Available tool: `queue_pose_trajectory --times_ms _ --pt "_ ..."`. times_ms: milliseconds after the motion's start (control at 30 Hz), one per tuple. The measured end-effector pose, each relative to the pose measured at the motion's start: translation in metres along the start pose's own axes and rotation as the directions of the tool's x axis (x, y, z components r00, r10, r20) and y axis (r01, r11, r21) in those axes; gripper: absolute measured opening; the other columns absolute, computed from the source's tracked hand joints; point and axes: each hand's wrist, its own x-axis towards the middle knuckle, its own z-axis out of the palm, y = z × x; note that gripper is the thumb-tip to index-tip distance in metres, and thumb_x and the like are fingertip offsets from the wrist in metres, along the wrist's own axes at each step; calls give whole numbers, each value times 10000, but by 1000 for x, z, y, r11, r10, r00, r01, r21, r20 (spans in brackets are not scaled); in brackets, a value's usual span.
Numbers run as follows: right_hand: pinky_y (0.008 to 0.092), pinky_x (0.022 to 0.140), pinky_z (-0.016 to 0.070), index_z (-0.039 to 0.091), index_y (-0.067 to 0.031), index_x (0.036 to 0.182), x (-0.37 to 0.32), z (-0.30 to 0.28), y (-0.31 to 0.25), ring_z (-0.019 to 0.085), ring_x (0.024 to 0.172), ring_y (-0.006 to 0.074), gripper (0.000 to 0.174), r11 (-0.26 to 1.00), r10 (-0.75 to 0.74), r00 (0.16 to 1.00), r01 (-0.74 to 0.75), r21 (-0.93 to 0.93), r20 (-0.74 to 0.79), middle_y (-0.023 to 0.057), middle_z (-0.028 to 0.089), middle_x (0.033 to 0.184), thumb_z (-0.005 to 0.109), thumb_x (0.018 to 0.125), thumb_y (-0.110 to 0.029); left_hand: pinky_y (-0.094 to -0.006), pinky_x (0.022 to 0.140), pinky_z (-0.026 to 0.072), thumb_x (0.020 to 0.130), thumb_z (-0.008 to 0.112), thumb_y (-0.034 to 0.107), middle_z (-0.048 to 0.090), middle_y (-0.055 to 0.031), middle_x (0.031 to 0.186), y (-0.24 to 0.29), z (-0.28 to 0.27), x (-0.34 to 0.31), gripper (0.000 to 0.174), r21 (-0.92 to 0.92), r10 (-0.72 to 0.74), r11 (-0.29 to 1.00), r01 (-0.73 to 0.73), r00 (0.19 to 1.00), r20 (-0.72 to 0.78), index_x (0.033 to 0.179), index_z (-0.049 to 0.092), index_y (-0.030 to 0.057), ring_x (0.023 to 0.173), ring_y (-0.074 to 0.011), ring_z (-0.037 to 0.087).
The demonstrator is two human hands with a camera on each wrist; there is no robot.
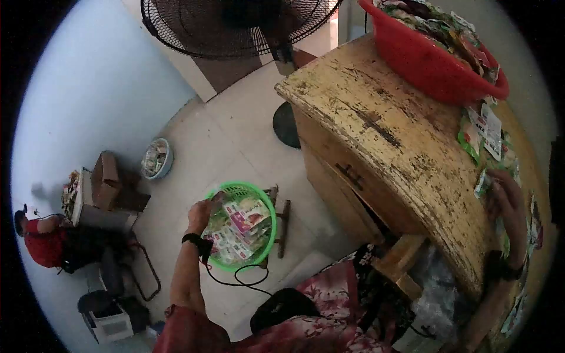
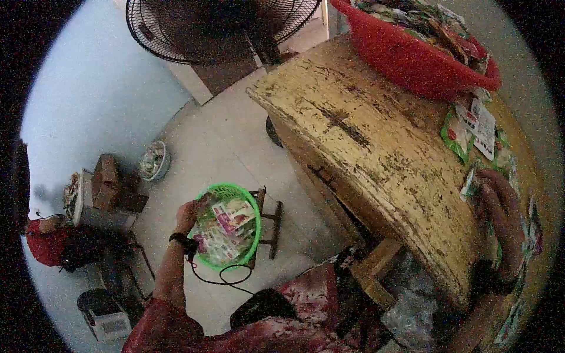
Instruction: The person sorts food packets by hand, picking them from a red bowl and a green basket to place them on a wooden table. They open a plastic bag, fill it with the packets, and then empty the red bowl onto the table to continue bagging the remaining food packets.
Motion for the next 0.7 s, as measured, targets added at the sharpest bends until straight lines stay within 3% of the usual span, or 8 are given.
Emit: queue_pose_trajectory --times_ms 167,200,300,333,400,533,633,700 --pt "242 651 439 635 -76 1308 1 -7 2 529 723 78 316 999 49 997 -50 0 61 -8 586 851 574 1039 -230 -497 816 532 969 595 380 718 -212 976 -20 23 27 335 67 31 997 -47 973 227 1061 739 92 934 -415 677" --pt "241 650 443 633 -78 1314 0 -6 0 532 722 77 320 998 60 997 -59 -16 46 -7 590 854 574 1039 -230 -524 785 540 974 570 372 719 -212 967 5 4 25 336 -1 -134 990 141 944 300 1061 743 98 910 -422 681" --pt "227 592 435 616 -85 1342 -1 -5 6 528 660 60 330 997 18 1000 -19 -74 -13 -10 588 812 551 1048 -219 -532 788 542 968 552 369 722 -213 931 -13 11 43 345 172 -89 984 54 976 198 1058 751 102 892 -420 684" --pt "216 536 420 602 -88 1359 3 -6 20 518 600 43 333 993 -46 998 42 -108 -37 -14 578 764 528 1057 -209 -504 851 547 925 603 336 724 -206 1019 -13 13 43 349 117 -250 965 234 955 160 1154 733 107 983 -394 679" --pt "201 483 407 588 -90 1377 3 -9 30 511 544 26 340 990 -90 995 84 -110 -50 -17 574 727 508 1064 -197 -488 906 537 892 644 291 700 -195 1134 -11 13 41 416 220 -198 960 175 976 90 1260 677 99 1085 -379 647" --pt "227 619 448 610 -100 1352 -3 -5 8 554 707 65 346 1000 22 1000 -22 11 -8 3 624 882 574 1032 -226 -476 1046 475 907 700 217 592 -233 1370 13 4 33 570 266 -216 941 207 976 4 1416 530 23 1256 -405 563" --pt "240 674 468 609 -107 1348 3 -14 5 569 786 81 356 997 27 987 -39 71 161 9 646 960 608 1015 -234 -479 1083 450 926 675 191 545 -254 1420 34 5 23 582 98 -111 987 128 980 -164 1451 490 20 1319 -419 509" --pt "235 646 463 595 -110 1361 4 -20 14 560 771 73 361 998 -54 981 45 54 185 2 640 951 604 1017 -220 -466 1104 439 970 623 85 492 -228 1486 32 17 23 525 -198 -49 980 15 984 -169 1465 469 3 1379 -359 472"
